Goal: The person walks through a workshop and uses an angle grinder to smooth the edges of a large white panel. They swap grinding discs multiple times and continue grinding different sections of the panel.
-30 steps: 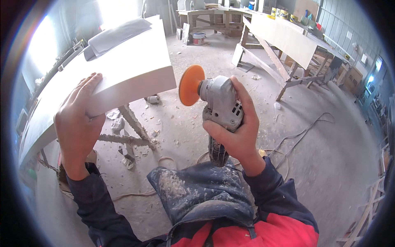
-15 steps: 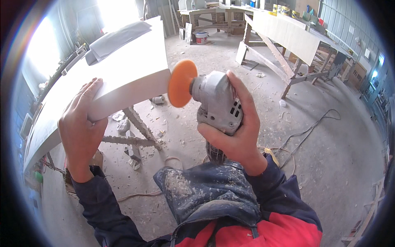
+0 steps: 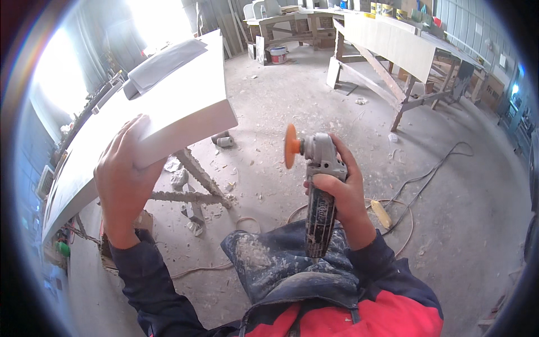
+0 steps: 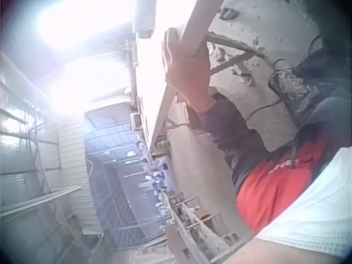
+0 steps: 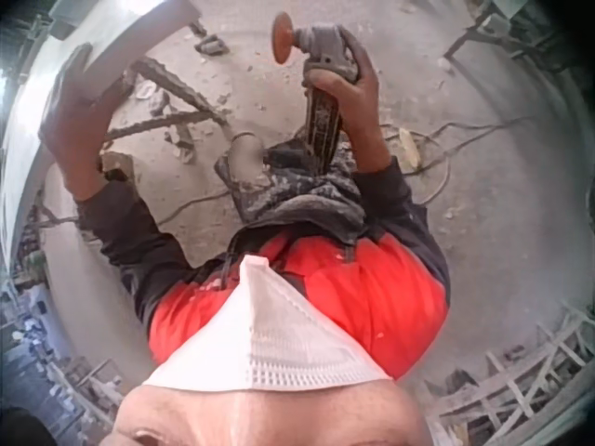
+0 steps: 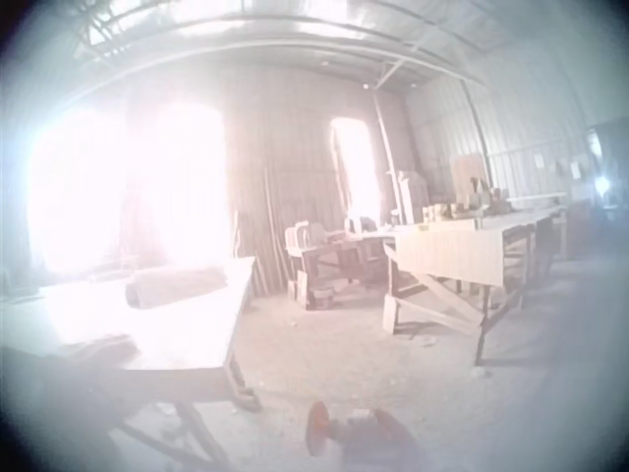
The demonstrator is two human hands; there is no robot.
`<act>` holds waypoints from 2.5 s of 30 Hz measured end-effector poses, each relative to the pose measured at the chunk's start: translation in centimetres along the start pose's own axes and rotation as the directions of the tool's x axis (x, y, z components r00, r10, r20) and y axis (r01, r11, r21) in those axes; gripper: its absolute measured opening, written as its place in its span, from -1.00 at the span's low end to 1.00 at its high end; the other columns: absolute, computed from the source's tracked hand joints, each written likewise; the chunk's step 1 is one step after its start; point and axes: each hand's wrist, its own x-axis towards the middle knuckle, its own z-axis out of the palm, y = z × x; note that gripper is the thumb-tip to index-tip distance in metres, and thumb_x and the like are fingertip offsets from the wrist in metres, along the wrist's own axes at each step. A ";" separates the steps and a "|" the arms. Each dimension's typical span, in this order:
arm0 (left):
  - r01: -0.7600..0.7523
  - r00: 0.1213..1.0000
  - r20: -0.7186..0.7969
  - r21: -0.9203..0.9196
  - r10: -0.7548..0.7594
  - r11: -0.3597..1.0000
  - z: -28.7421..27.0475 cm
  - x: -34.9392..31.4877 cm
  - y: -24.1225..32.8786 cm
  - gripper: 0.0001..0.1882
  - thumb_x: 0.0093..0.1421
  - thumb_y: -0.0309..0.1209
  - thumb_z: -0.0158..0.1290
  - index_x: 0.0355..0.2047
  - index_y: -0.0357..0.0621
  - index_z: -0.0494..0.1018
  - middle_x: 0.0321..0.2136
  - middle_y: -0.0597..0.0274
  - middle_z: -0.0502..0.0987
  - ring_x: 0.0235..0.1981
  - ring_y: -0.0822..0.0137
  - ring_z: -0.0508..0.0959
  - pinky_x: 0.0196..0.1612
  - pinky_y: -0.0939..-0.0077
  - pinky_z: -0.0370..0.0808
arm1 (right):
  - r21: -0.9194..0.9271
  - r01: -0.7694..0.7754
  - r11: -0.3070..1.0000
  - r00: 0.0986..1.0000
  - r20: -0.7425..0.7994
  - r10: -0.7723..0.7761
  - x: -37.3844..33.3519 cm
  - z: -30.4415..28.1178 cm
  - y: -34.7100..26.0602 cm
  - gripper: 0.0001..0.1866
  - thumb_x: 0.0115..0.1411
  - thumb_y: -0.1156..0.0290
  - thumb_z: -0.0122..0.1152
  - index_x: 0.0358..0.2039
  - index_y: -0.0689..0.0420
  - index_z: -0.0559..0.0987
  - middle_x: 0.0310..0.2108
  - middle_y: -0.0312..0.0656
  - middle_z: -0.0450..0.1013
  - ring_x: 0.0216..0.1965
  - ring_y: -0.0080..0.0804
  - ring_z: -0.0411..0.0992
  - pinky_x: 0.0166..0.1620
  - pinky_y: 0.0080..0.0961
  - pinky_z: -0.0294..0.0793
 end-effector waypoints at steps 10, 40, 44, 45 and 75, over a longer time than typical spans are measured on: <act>-0.122 0.982 -0.147 -0.034 0.115 0.992 4.1 2.7 2.6 -0.56 0.07 -0.30 0.37 -0.01 -0.05 0.64 -0.02 0.18 0.71 0.03 0.11 0.70 0.11 0.22 0.60 | 0.389 -0.402 0.829 0.871 -0.117 0.477 -3.6 -8.3 8.6 -0.55 0.25 0.20 0.25 0.05 0.22 0.53 -0.35 -0.01 0.60 -0.46 -0.13 0.64 -0.39 -0.22 0.75; 0.802 0.171 0.812 -0.444 0.558 0.400 5.9 14.1 10.3 0.02 0.15 -0.17 0.34 0.41 -0.47 0.04 -0.15 -0.43 0.59 -0.07 -0.30 0.63 -0.03 0.03 0.57 | 0.698 -0.502 0.511 0.381 -0.352 0.855 14.6 0.6 -8.0 -0.53 0.22 -0.03 0.35 -0.13 0.12 0.51 -0.39 0.02 0.58 -0.46 -0.14 0.61 -0.37 -0.26 0.70; 0.755 0.273 0.821 -0.506 0.502 0.417 7.6 15.3 10.9 -0.06 0.12 -0.31 0.29 0.38 -0.49 0.06 -0.17 -0.43 0.59 -0.08 -0.31 0.62 -0.04 0.01 0.58 | 0.672 -0.435 0.600 0.453 -0.413 0.790 16.9 0.0 -7.4 -0.54 0.23 -0.03 0.33 -0.10 0.07 0.48 -0.38 0.04 0.56 -0.45 -0.10 0.59 -0.39 -0.24 0.66; 0.748 0.295 0.815 -0.522 0.500 0.410 8.4 15.4 10.6 -0.06 0.12 -0.32 0.28 0.39 -0.49 0.06 -0.16 -0.43 0.59 -0.09 -0.31 0.62 -0.03 0.01 0.58 | 0.651 -0.422 0.631 0.470 -0.438 0.766 17.4 0.2 -7.0 -0.54 0.23 -0.03 0.32 -0.09 0.06 0.48 -0.39 0.04 0.56 -0.45 -0.10 0.59 -0.39 -0.24 0.66; 0.291 0.883 0.425 -0.829 0.199 0.477 15.0 14.9 9.4 -0.59 0.17 -0.37 0.28 0.02 -0.20 0.55 -0.24 -0.01 0.64 -0.24 -0.02 0.67 -0.19 0.16 0.61 | 0.526 -0.549 0.650 0.767 0.008 0.642 29.3 -0.8 -2.6 -0.43 0.24 -0.11 0.29 -0.14 0.23 0.56 -0.36 0.04 0.62 -0.43 -0.13 0.66 -0.39 -0.28 0.73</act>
